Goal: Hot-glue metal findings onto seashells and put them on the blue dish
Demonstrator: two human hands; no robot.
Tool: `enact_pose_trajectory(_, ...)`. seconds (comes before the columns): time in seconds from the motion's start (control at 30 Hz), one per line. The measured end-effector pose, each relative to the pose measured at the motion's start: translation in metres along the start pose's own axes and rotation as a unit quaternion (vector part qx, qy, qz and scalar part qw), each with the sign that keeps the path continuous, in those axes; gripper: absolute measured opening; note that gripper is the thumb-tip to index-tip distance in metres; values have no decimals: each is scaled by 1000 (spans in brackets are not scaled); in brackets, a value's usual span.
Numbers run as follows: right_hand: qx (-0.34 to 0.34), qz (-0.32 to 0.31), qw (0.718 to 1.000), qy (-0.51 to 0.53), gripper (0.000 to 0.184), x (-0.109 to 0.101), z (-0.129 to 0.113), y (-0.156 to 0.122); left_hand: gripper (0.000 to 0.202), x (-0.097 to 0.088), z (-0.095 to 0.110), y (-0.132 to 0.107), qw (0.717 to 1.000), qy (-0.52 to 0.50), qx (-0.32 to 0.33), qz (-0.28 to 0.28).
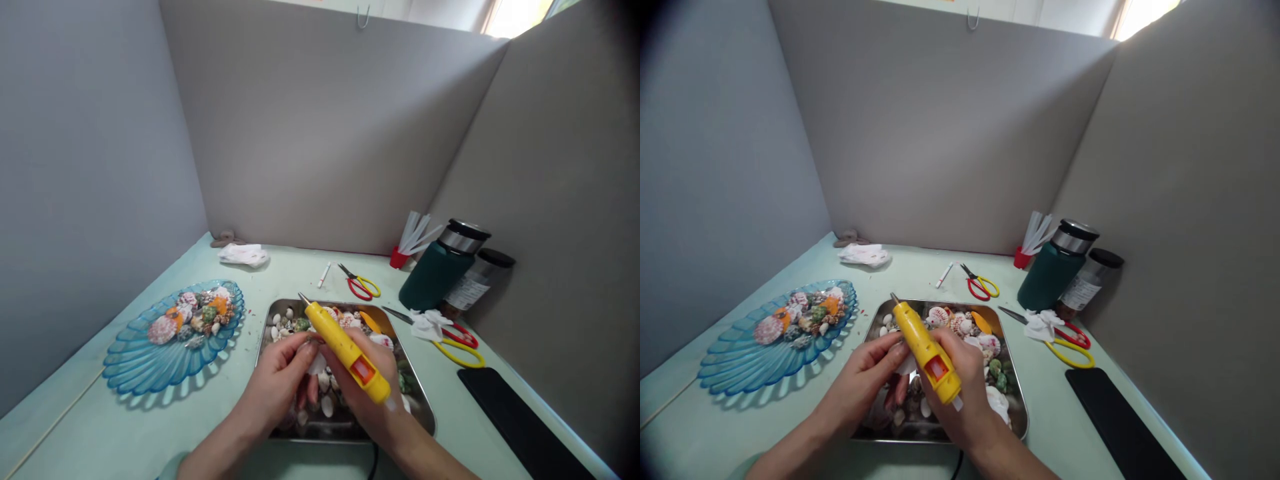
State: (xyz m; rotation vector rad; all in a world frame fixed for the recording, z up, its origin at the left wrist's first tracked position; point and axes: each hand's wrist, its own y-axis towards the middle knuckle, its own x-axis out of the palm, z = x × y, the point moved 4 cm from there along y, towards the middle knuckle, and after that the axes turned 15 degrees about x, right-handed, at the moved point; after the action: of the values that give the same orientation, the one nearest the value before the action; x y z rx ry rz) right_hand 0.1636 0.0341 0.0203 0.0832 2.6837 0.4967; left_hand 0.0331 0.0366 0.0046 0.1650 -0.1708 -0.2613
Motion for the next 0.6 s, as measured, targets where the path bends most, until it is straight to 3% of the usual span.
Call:
enact_pose_trajectory(0.4,12,7,1000,-8,7,-1,-3,2,50,-3,-7,-5,998,-48,-31,-28)
enact_pose_trajectory(0.6,2,1,1000,11,8,-2,-6,1,42,-8,-8,-1,999,-42,-22,27)
